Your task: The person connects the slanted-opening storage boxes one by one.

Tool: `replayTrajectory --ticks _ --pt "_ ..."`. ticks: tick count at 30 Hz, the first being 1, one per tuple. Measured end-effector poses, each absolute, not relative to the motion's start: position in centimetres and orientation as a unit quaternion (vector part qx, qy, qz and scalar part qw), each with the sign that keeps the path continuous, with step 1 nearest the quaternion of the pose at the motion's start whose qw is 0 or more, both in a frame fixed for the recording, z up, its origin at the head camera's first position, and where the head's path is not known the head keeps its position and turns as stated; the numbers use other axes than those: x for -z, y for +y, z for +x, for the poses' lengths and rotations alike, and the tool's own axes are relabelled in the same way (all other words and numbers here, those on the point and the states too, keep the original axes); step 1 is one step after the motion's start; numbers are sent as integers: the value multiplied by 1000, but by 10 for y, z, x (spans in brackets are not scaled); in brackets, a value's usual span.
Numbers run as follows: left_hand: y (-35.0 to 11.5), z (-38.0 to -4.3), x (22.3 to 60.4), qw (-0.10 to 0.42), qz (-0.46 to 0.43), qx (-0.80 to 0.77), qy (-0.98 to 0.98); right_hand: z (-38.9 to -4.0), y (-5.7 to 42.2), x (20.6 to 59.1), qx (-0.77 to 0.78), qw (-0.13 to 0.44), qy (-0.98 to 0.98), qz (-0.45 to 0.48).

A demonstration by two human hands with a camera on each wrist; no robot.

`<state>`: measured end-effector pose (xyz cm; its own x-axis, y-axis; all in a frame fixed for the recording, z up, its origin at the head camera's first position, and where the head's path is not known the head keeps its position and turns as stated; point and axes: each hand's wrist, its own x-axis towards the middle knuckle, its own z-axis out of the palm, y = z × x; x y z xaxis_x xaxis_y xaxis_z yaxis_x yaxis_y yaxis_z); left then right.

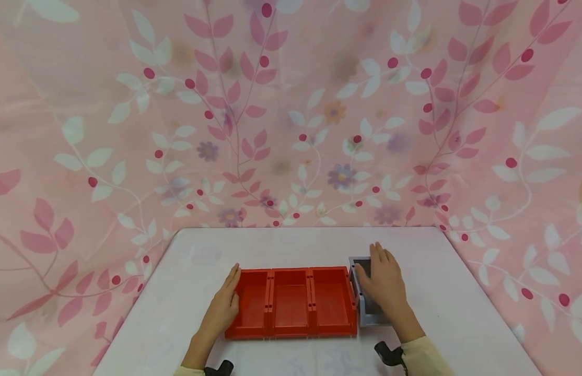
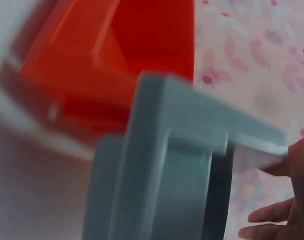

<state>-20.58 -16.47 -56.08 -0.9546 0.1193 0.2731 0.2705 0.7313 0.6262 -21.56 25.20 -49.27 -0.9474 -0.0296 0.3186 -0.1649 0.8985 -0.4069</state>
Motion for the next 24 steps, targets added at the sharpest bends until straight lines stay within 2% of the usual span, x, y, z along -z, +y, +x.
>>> replayTrajectory --ticks 7,14,24 --pt "-166 -206 562 123 -112 348 -923 -238 214 497 -246 128 -953 122" --pt "-166 -207 561 118 -108 347 -924 -245 204 501 -192 106 -969 112" --pt "-163 -205 559 106 -105 338 -929 -244 204 504 -169 110 -972 121"
